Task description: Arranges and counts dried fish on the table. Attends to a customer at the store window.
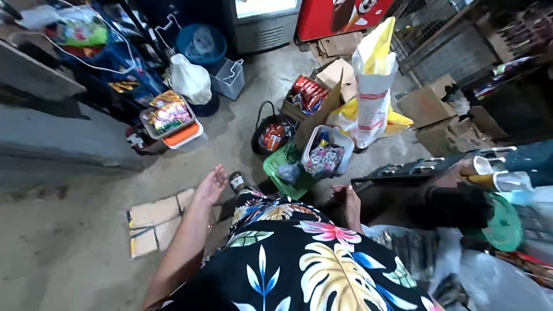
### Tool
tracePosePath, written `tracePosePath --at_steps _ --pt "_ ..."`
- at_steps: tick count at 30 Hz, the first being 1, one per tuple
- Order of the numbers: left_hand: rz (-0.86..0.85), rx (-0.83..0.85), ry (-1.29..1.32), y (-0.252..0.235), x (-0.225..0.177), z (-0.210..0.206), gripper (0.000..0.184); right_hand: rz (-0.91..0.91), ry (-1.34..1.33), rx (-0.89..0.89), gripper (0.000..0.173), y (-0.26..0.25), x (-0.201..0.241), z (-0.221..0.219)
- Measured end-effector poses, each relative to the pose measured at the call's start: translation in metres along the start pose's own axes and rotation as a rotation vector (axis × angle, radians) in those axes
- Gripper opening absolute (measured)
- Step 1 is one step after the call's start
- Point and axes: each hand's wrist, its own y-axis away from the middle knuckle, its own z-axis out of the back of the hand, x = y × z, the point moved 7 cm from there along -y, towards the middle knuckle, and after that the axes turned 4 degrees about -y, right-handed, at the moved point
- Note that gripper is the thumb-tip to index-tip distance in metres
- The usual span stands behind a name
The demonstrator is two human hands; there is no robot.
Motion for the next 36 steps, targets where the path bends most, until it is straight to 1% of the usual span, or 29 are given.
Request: tracePosePath --at_steps 3,5,6,9,10,13,15,17,18,20,21,23,24,25,26,28,29,31,34,36 --pt "-0.029 -0.011 0.063 -0.052 -0.051 0.025 0.023 -0.141 0.095 0.100 0.052 -0.036 -0.006 -0.078" --pt "-0.040 -0.024 0.124 -0.073 -0.083 0.043 0.021 -0.228 0.112 0.132 0.052 -0.060 -0.008 -0.125" --pt "-0.053 -0.027 0.154 -0.080 -0.101 0.053 0.022 -0.242 0.118 0.175 0.052 -0.076 -0.006 -0.149" --pt "-0.117 -0.063 0.200 -0.094 -0.143 0.094 0.024 -0.226 0.207 0.388 0.052 -0.127 0.019 -0.216" --pt "-0.148 -0.081 0.201 -0.097 -0.153 0.110 0.023 -0.219 0.223 0.412 0.051 -0.144 0.025 -0.233" --pt "-0.266 -0.080 0.185 -0.107 -0.175 0.148 0.026 -0.199 0.224 0.409 0.051 -0.193 0.039 -0.270" --pt "-0.300 -0.120 0.143 -0.109 -0.186 0.160 0.030 -0.232 0.247 0.435 0.051 -0.217 0.046 -0.291" --pt "-0.280 -0.148 0.074 -0.109 -0.199 0.158 0.026 -0.260 0.263 0.452 0.051 -0.239 0.051 -0.310" --pt "-0.257 -0.169 0.088 -0.110 -0.207 0.151 0.021 -0.270 0.262 0.461 0.051 -0.254 0.046 -0.318" --pt "-0.191 -0.206 0.199 -0.120 -0.223 0.136 0.035 -0.304 0.249 0.474 0.052 -0.284 0.033 -0.334" --pt "-0.163 -0.231 0.224 -0.130 -0.231 0.130 0.038 -0.326 0.252 0.486 0.052 -0.298 0.028 -0.341" --pt "-0.173 -0.255 0.195 -0.158 -0.255 0.117 0.031 -0.360 0.279 0.521 0.050 -0.331 0.022 -0.353" --pt "-0.209 -0.230 0.154 -0.177 -0.270 0.111 0.022 -0.366 0.301 0.543 0.049 -0.352 0.016 -0.358" --pt "-0.237 -0.214 0.099 -0.197 -0.288 0.103 0.019 -0.366 0.325 0.567 0.046 -0.375 0.013 -0.362" --pt "-0.267 -0.210 0.036 -0.215 -0.312 0.090 0.021 -0.349 0.371 0.592 0.043 -0.401 0.015 -0.366" --pt "-0.319 -0.217 -0.081 -0.244 -0.361 0.051 0.032 -0.269 0.493 0.608 0.036 -0.458 0.029 -0.367" --pt "-0.347 -0.230 -0.095 -0.253 -0.388 0.026 0.032 -0.219 0.538 0.598 0.034 -0.483 0.040 -0.366" --pt "-0.395 -0.228 -0.108 -0.278 -0.442 -0.031 0.026 -0.120 0.597 0.578 0.032 -0.539 0.061 -0.365" --pt "-0.423 -0.165 -0.228 -0.326 -0.493 -0.096 0.035 0.016 0.629 0.537 0.029 -0.608 0.090 -0.361" --pt "-0.402 -0.143 -0.276 -0.361 -0.513 -0.140 0.035 0.078 0.590 0.464 0.024 -0.649 0.112 -0.360"
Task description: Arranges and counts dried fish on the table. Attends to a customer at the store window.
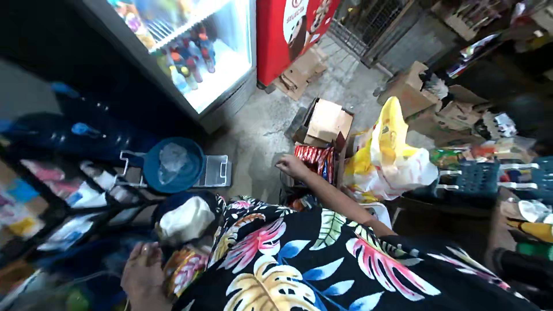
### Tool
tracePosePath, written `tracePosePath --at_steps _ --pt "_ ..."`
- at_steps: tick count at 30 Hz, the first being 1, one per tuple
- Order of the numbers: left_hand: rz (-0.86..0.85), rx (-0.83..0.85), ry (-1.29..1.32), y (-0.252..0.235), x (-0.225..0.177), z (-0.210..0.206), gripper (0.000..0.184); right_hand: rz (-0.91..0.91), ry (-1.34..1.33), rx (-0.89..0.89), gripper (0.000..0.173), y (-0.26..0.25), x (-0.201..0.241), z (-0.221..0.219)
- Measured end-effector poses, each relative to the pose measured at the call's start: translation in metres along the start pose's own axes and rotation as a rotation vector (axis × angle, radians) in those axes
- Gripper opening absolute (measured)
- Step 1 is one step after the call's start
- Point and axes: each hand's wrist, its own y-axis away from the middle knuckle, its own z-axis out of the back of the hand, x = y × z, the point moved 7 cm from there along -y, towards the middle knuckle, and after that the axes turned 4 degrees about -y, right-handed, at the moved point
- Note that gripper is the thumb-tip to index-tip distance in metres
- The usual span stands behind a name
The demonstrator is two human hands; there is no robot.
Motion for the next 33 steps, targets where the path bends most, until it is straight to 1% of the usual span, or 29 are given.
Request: tracePosePath --at_steps 2,5,8,9,12,15,18,20,22,23,25,27,29,31,32,33 --pt "0.054 0.057 -0.043 -0.035 -0.012 -0.051 0.035 -0.005 -0.062 -0.061 0.021 -0.032 0.004 0.026" --pt "0.099 0.158 -0.111 -0.086 -0.039 -0.140 0.036 -0.065 -0.153 -0.088 0.024 -0.076 -0.007 0.059" --pt "0.049 0.249 -0.223 -0.138 -0.081 -0.246 0.036 -0.199 -0.201 -0.145 0.029 -0.110 -0.058 0.083" --pt "0.042 0.285 -0.249 -0.150 -0.098 -0.286 0.037 -0.276 -0.220 -0.159 0.031 -0.118 -0.078 0.094" --pt "0.016 0.424 -0.310 -0.162 -0.145 -0.409 0.038 -0.489 -0.254 -0.214 0.034 -0.119 -0.128 0.146" --pt "-0.136 0.699 -0.473 -0.155 -0.187 -0.531 0.035 -0.626 -0.350 -0.346 0.038 -0.108 -0.164 0.196" --pt "-0.256 0.971 -0.600 -0.140 -0.220 -0.651 0.030 -0.799 -0.524 -0.600 0.035 -0.084 -0.208 0.236" --pt "-0.309 1.057 -0.647 -0.133 -0.238 -0.725 0.030 -0.916 -0.633 -0.669 0.033 -0.071 -0.245 0.246" --pt "-0.398 1.091 -0.647 -0.125 -0.255 -0.792 0.033 -1.035 -0.706 -0.659 0.036 -0.062 -0.287 0.241" --pt "-0.423 1.090 -0.626 -0.117 -0.265 -0.824 0.034 -1.082 -0.733 -0.655 0.039 -0.061 -0.305 0.249" --pt "-0.405 1.089 -0.615 -0.099 -0.278 -0.870 0.035 -1.158 -0.773 -0.661 0.044 -0.062 -0.330 0.264" --pt "-0.435 1.224 -0.646 -0.083 -0.286 -0.915 0.040 -1.150 -0.823 -0.702 0.046 -0.075 -0.351 0.299" --pt "-0.496 1.336 -0.795 -0.059 -0.294 -0.960 0.038 -1.111 -0.874 -0.752 0.046 -0.088 -0.371 0.339" --pt "-0.419 1.346 -1.047 -0.010 -0.316 -1.004 0.040 -1.060 -0.916 -0.831 0.040 -0.104 -0.388 0.381" --pt "-0.529 1.403 -1.002 0.007 -0.323 -1.025 0.038 -1.029 -0.916 -0.882 0.038 -0.113 -0.399 0.404" --pt "-0.649 1.476 -0.992 0.027 -0.332 -1.047 0.036 -1.003 -0.905 -0.940 0.043 -0.120 -0.411 0.424"
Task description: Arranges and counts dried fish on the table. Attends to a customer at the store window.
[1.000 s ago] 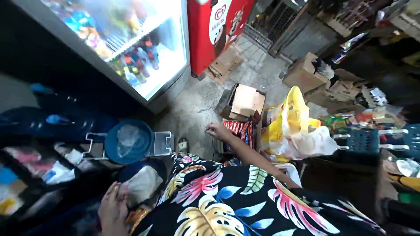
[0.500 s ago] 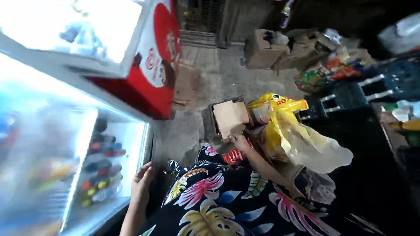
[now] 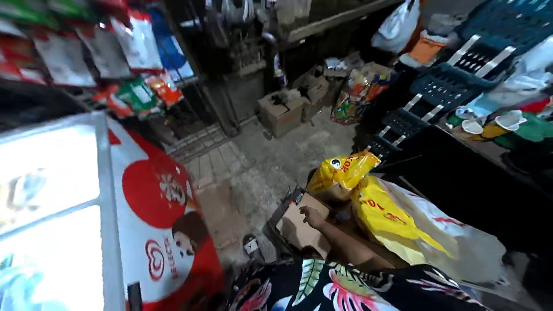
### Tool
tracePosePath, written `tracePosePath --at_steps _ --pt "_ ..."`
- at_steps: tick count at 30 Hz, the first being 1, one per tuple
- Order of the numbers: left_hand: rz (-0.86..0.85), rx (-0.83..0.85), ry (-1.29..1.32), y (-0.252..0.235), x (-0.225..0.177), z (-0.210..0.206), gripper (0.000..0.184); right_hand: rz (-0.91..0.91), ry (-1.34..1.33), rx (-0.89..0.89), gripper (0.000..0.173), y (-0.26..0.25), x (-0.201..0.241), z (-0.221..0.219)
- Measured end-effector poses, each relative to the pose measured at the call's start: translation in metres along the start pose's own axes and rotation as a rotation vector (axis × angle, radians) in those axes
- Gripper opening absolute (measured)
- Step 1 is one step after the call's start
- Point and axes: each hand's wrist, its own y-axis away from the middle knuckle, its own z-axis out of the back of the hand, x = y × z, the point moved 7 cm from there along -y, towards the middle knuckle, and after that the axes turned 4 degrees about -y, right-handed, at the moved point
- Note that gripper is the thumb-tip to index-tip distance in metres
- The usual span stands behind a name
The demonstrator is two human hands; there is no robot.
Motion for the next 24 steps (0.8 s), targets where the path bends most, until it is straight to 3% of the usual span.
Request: tracePosePath --at_steps 2,5,6,7,10,14,20,24 --pt "0.222 0.263 -0.237 -0.037 -0.048 -0.001 0.042 0.030 -0.052 -0.088 0.050 -0.026 0.022 0.002" --pt "0.012 0.303 -0.363 -0.132 -0.038 0.014 0.038 -0.011 -0.161 -0.232 0.051 -0.059 0.048 -0.003" --pt "-0.162 0.213 -0.336 -0.167 -0.019 0.018 0.036 -0.023 -0.183 -0.270 0.054 -0.064 0.054 -0.002" --pt "-0.227 0.189 -0.294 -0.195 -0.011 0.021 0.037 -0.029 -0.197 -0.275 0.055 -0.067 0.059 -0.003" --pt "-0.301 0.249 -0.177 -0.255 -0.044 0.013 0.038 0.010 -0.219 -0.262 0.047 -0.083 0.064 -0.003" --pt "-0.235 0.410 -0.291 -0.319 -0.097 -0.037 0.035 -0.081 -0.358 -0.383 0.030 -0.099 0.046 0.030" --pt "-0.183 0.563 -0.380 -0.414 -0.181 -0.136 0.037 -0.292 -0.462 -0.385 0.031 -0.145 0.016 0.105" --pt "-0.239 0.619 -0.358 -0.480 -0.240 -0.222 0.034 -0.316 -0.408 -0.359 0.036 -0.181 0.029 0.194"
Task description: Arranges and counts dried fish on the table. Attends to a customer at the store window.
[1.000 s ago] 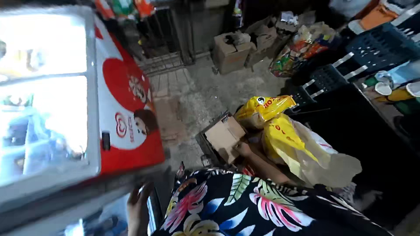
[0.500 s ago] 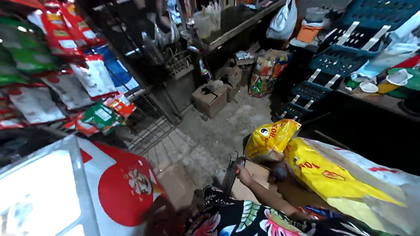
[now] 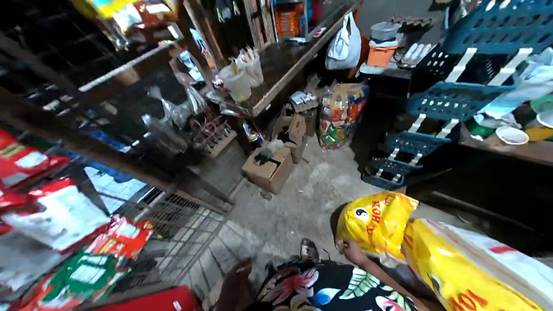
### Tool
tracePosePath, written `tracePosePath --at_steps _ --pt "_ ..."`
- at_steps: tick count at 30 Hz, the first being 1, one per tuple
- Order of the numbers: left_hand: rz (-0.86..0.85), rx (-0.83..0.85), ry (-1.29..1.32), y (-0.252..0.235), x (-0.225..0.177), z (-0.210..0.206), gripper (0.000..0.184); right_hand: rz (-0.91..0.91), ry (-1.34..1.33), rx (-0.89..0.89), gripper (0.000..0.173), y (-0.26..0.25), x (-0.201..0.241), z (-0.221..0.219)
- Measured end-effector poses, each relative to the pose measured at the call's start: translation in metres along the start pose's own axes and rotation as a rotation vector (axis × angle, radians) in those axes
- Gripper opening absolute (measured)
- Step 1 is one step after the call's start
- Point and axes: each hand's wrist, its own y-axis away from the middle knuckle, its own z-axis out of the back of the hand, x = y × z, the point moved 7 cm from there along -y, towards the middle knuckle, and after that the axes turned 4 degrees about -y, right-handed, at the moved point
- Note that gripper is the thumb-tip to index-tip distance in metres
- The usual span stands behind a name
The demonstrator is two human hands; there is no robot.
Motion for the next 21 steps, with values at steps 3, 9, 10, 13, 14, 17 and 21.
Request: tracePosePath --at_steps 3,9,10,13,14,17,21 --pt "-0.117 0.081 -0.128 -0.073 -0.081 -0.009 0.035 0.104 0.017 -0.085 0.036 -0.032 0.063 0.055" --pt "-0.163 0.268 -0.102 -0.182 -0.186 -0.037 0.037 0.223 -0.304 -0.259 0.036 -0.083 0.159 0.142" --pt "-0.163 0.319 -0.113 -0.199 -0.197 -0.043 0.037 0.236 -0.358 -0.286 0.035 -0.090 0.171 0.151" --pt "-0.243 0.435 -0.213 -0.259 -0.235 -0.059 0.039 0.287 -0.503 -0.339 0.035 -0.118 0.199 0.176" --pt "-0.257 0.464 -0.224 -0.280 -0.250 -0.063 0.041 0.299 -0.549 -0.348 0.036 -0.130 0.206 0.183" --pt "-0.322 0.484 -0.214 -0.343 -0.307 -0.069 0.040 0.321 -0.652 -0.385 0.032 -0.167 0.223 0.210" --pt "-0.464 0.444 -0.187 -0.411 -0.391 -0.086 0.037 0.282 -0.656 -0.477 0.029 -0.209 0.248 0.272"
